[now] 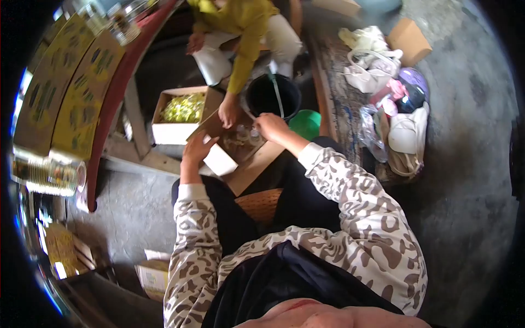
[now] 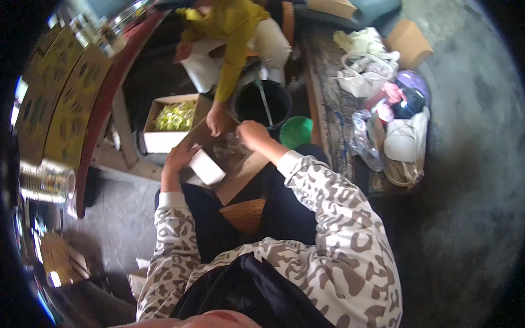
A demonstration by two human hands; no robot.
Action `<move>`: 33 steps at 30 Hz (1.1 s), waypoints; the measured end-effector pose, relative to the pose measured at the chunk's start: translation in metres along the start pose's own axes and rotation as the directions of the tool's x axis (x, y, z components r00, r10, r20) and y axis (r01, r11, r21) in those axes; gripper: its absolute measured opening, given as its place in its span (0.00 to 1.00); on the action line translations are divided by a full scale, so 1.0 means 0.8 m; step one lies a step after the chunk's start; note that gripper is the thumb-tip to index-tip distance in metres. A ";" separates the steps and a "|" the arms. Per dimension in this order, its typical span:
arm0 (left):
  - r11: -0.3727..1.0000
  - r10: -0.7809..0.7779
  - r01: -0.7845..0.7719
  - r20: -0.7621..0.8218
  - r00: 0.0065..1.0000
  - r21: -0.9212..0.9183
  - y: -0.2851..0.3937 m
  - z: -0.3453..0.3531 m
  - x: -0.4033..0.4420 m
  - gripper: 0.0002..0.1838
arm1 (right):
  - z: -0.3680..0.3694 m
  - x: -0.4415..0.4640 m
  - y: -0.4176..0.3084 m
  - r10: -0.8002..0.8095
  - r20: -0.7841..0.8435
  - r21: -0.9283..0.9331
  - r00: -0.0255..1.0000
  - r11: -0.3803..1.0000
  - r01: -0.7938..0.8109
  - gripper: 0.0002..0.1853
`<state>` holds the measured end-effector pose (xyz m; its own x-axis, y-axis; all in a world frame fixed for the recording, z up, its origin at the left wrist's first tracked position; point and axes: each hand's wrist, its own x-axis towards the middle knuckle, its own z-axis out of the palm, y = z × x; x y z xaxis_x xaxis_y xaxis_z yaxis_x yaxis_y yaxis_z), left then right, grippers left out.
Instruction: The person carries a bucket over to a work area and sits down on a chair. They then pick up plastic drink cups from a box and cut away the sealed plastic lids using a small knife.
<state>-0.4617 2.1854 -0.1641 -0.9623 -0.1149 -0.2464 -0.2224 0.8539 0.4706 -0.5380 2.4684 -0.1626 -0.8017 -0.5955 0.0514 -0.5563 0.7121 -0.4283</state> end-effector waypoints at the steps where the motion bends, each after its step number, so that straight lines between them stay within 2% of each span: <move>1: 1.000 0.019 -0.019 -0.013 1.000 -0.002 0.003 -0.001 0.002 0.43 | 0.003 0.000 0.005 0.015 -0.077 0.050 0.997 0.999 -0.011 0.07; 2: 0.996 0.058 -0.058 0.000 0.998 -0.075 -0.005 0.004 0.010 0.41 | 0.010 0.000 0.008 0.032 -0.150 0.103 0.988 0.995 -0.016 0.06; 4: 0.995 0.035 -0.034 0.016 0.999 -0.091 0.003 0.002 0.009 0.41 | 0.017 0.005 0.005 0.108 -0.131 0.175 0.985 0.981 -0.085 0.08; 5: 0.996 0.031 -0.029 0.028 0.999 -0.083 0.003 0.007 0.015 0.41 | 0.030 0.012 0.007 0.081 -0.194 0.182 0.978 0.982 -0.045 0.08; 6: 0.998 0.046 -0.045 0.021 0.999 -0.036 -0.003 0.015 0.022 0.41 | 0.036 0.015 0.011 0.081 -0.181 0.201 0.980 0.979 -0.044 0.08; 8: 0.999 0.039 -0.040 0.025 0.999 0.037 -0.016 0.031 0.033 0.42 | 0.052 0.021 0.018 0.003 -0.213 0.127 0.977 0.992 0.025 0.07; 10: 0.991 0.102 -0.101 -0.014 0.995 0.093 -0.027 0.052 0.042 0.41 | 0.062 0.026 0.019 0.034 -0.176 0.137 0.984 0.990 -0.010 0.04; 12: 0.965 -0.010 -0.033 0.161 0.987 0.262 0.000 0.051 0.050 0.38 | 0.082 0.029 0.026 0.000 -0.144 0.025 0.990 1.000 0.004 0.06; 13: 0.967 0.000 -0.039 0.153 0.988 0.252 0.003 0.063 0.054 0.34 | 0.091 0.031 0.033 -0.004 -0.139 0.035 0.990 0.999 0.009 0.06; 15: 0.939 -0.065 -0.027 0.252 0.966 0.343 0.022 0.082 0.063 0.33 | 0.108 0.034 0.046 0.024 0.104 -0.047 0.994 0.999 -0.019 0.07; 16: 0.944 0.014 -0.093 0.244 0.970 0.317 0.013 0.107 0.071 0.31 | 0.114 0.034 0.046 0.022 0.105 -0.037 0.994 0.999 -0.018 0.07; 17: 0.948 0.014 -0.111 0.311 0.950 0.297 -0.022 0.160 0.099 0.30 | 0.118 0.032 0.045 0.057 0.105 -0.002 0.993 0.998 -0.057 0.07; 18: 0.937 -0.006 -0.122 0.366 0.930 0.327 -0.012 0.170 0.097 0.29 | 0.124 0.032 0.045 0.092 0.103 0.034 0.990 0.995 -0.096 0.07; 20: 0.935 0.032 -0.179 0.427 0.904 0.308 -0.001 0.191 0.085 0.29 | 0.144 0.028 0.060 0.065 0.099 0.037 0.993 0.997 -0.069 0.07; 22: 0.828 0.261 -0.406 0.374 0.890 0.387 -0.072 0.278 0.095 0.28 | 0.155 0.026 0.069 0.042 0.099 0.032 0.994 0.998 -0.045 0.07; 23: 0.811 0.100 -0.349 0.477 0.873 0.469 -0.083 0.297 0.099 0.28 | 0.157 0.026 0.071 0.080 0.117 0.062 0.990 0.994 -0.088 0.07; 24: 0.810 0.102 -0.351 0.478 0.872 0.469 -0.073 0.285 0.099 0.28 | 0.159 0.026 0.074 0.116 0.137 0.090 0.984 0.987 -0.129 0.08; 26: 0.720 -0.219 -0.284 0.595 0.773 0.633 -0.035 0.231 0.082 0.28 | 0.169 0.028 0.080 0.150 0.118 0.121 0.982 0.979 -0.165 0.08; 27: 0.751 -0.237 -0.190 0.526 0.817 0.633 -0.027 0.213 0.074 0.27 | 0.179 0.028 0.086 0.154 0.066 0.127 0.986 0.979 -0.161 0.07; 28: 0.750 -0.250 -0.179 0.524 0.814 0.637 -0.031 0.205 0.074 0.27 | 0.184 0.029 0.087 0.155 0.013 0.136 0.988 0.978 -0.156 0.07; 30: 0.758 -0.430 0.066 0.422 0.798 0.648 -0.047 0.184 0.079 0.26 | 0.193 0.029 0.089 0.158 0.004 0.173 0.987 0.972 -0.157 0.07; 33: 0.715 -0.488 0.126 0.362 0.794 0.688 -0.077 0.174 0.066 0.25 | 0.209 0.030 0.093 0.164 -0.029 0.170 0.986 0.973 -0.157 0.06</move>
<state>-0.4772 2.1972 -0.3239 -0.5991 -0.3242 -0.7321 -0.1723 0.9451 -0.2775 -0.5621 2.4447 -0.3436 -0.8881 -0.4597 0.0069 -0.3787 0.7229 -0.5780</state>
